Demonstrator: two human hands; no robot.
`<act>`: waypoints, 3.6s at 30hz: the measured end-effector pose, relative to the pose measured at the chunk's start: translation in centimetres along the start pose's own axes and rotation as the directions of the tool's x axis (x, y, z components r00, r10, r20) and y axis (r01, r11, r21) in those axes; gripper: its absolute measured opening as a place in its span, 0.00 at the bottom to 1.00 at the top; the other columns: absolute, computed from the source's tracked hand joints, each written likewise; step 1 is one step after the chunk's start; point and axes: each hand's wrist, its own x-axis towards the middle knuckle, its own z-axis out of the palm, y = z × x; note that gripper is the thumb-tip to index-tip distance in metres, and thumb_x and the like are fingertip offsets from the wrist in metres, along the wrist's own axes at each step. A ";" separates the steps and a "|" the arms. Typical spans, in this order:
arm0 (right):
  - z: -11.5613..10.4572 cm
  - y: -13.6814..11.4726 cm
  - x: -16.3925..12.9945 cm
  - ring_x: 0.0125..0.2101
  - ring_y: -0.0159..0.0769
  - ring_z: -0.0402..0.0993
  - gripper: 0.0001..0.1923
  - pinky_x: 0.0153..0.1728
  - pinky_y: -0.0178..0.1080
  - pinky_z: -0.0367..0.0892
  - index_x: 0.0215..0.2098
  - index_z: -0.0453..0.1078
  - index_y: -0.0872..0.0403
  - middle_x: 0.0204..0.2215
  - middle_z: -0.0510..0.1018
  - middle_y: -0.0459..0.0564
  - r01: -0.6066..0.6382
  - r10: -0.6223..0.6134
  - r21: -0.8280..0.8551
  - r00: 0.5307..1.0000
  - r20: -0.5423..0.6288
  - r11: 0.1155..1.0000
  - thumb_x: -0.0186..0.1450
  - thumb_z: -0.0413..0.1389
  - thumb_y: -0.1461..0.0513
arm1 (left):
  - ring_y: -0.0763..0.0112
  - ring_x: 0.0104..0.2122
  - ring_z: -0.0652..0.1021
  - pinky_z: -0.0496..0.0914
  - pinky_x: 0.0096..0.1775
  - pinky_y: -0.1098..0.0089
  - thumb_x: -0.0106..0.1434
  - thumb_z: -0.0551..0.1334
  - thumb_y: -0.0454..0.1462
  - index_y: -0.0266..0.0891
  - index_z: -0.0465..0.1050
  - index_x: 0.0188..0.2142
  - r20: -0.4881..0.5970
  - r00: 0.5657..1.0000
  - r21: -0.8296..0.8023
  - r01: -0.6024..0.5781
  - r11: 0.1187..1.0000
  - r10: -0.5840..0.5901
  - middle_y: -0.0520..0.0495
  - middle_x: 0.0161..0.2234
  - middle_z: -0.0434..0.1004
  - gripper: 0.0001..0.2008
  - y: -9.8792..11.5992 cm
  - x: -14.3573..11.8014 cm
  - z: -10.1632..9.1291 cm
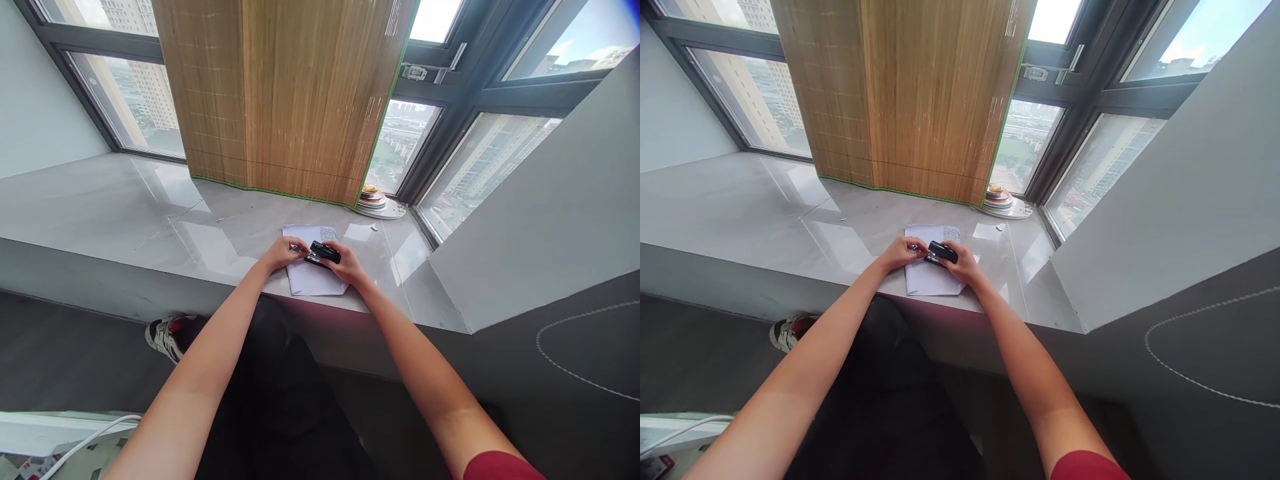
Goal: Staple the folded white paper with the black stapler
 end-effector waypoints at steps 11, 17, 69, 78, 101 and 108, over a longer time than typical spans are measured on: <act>-1.5 0.6 -0.1 0.45 0.52 0.83 0.21 0.51 0.53 0.75 0.47 0.83 0.54 0.44 0.86 0.55 -0.136 0.166 0.185 0.974 -0.155 0.973 0.60 0.68 0.52 | 0.55 0.43 0.85 0.76 0.51 0.56 0.59 0.72 0.48 0.40 0.85 0.32 -0.093 0.996 -0.040 -0.021 0.999 0.017 0.42 0.40 0.87 0.13 -0.2 -0.6 -0.7; -2.7 -0.4 -0.7 0.44 0.51 0.83 0.24 0.50 0.53 0.77 0.48 0.84 0.53 0.43 0.86 0.55 -0.063 0.108 0.289 0.984 -0.141 0.955 0.59 0.70 0.49 | 0.57 0.46 0.83 0.74 0.53 0.57 0.58 0.74 0.47 0.40 0.82 0.36 -0.033 0.993 -0.150 -0.118 0.982 0.114 0.42 0.42 0.86 0.14 1.2 -0.6 -0.6; -5.1 1.9 -4.5 0.52 0.53 0.80 0.25 0.59 0.56 0.69 0.55 0.78 0.52 0.50 0.84 0.55 -0.262 0.212 -0.110 0.917 -0.337 0.959 0.62 0.67 0.52 | 0.64 0.24 0.70 0.52 0.30 0.65 0.74 0.51 0.45 0.43 0.66 0.24 -0.308 0.934 0.433 0.307 0.847 -0.181 0.47 0.21 0.68 0.21 0.1 -0.5 -0.3; -0.5 -0.4 -2.0 0.50 0.49 0.79 0.24 0.58 0.52 0.70 0.56 0.77 0.53 0.50 0.83 0.55 -0.185 0.164 -0.077 0.961 -0.221 0.980 0.64 0.65 0.55 | 0.59 0.33 0.76 0.65 0.38 0.63 0.74 0.51 0.42 0.42 0.75 0.34 -0.216 0.973 0.432 0.173 0.885 -0.085 0.44 0.29 0.76 0.17 -0.3 0.0 -0.1; -12.9 6.1 -3.3 0.44 0.50 0.83 0.22 0.47 0.51 0.78 0.53 0.81 0.50 0.44 0.85 0.54 -0.012 0.027 -0.150 0.995 0.101 0.989 0.63 0.67 0.51 | 0.42 0.66 0.68 0.58 0.66 0.42 0.70 0.62 0.51 0.51 0.73 0.63 0.328 0.944 0.488 -0.208 0.848 0.042 0.40 0.67 0.67 0.24 5.0 0.9 6.5; -11.3 5.0 -3.3 0.43 0.46 0.81 0.21 0.45 0.48 0.77 0.58 0.77 0.47 0.46 0.83 0.54 0.086 -0.060 -0.238 0.992 0.113 0.968 0.68 0.63 0.54 | 0.37 0.72 0.57 0.50 0.67 0.33 0.71 0.59 0.53 0.56 0.68 0.67 0.337 0.941 0.483 -0.181 0.857 0.009 0.42 0.72 0.61 0.26 4.1 -1.6 6.6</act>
